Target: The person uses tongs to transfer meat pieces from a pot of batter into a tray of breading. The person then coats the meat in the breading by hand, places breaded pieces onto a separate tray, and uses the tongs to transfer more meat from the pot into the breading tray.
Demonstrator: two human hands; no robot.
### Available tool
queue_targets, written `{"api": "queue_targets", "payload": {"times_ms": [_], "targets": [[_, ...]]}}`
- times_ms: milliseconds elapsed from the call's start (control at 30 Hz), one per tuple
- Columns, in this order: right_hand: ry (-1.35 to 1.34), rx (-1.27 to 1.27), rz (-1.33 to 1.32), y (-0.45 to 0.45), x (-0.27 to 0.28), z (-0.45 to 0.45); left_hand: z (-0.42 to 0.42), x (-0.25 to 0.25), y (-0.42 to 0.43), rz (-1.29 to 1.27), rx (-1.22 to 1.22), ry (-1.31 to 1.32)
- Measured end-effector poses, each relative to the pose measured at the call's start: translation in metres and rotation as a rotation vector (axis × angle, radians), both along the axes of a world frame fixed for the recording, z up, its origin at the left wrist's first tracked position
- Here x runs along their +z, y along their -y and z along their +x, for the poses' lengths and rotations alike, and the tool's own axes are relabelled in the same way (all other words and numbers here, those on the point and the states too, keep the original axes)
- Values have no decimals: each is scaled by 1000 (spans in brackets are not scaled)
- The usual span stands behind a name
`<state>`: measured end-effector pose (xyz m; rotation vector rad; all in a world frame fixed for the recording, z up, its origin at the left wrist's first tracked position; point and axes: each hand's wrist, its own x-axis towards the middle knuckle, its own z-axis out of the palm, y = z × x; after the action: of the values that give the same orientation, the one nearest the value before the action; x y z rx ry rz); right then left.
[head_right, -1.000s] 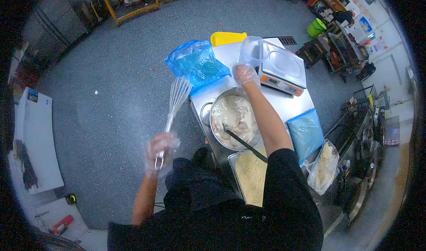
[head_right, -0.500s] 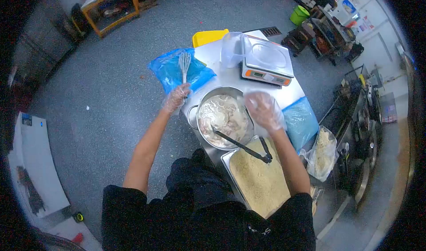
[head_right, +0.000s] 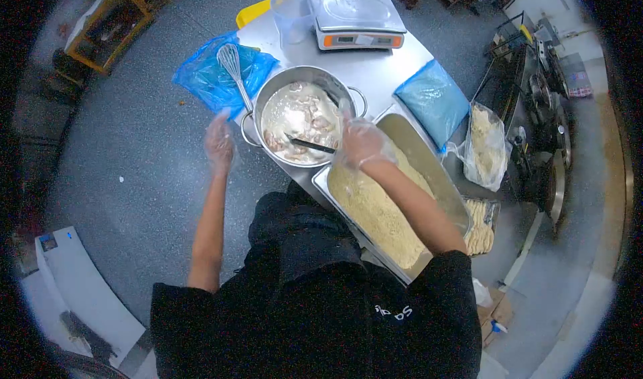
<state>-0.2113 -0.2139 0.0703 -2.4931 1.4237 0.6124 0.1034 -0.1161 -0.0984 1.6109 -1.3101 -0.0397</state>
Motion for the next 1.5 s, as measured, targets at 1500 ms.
{"api": "queue_targets", "payload": {"times_ms": [1500], "targets": [[-177, 517, -327, 50, 197, -27, -46, -284, -304, 1262, -44, 44]]}}
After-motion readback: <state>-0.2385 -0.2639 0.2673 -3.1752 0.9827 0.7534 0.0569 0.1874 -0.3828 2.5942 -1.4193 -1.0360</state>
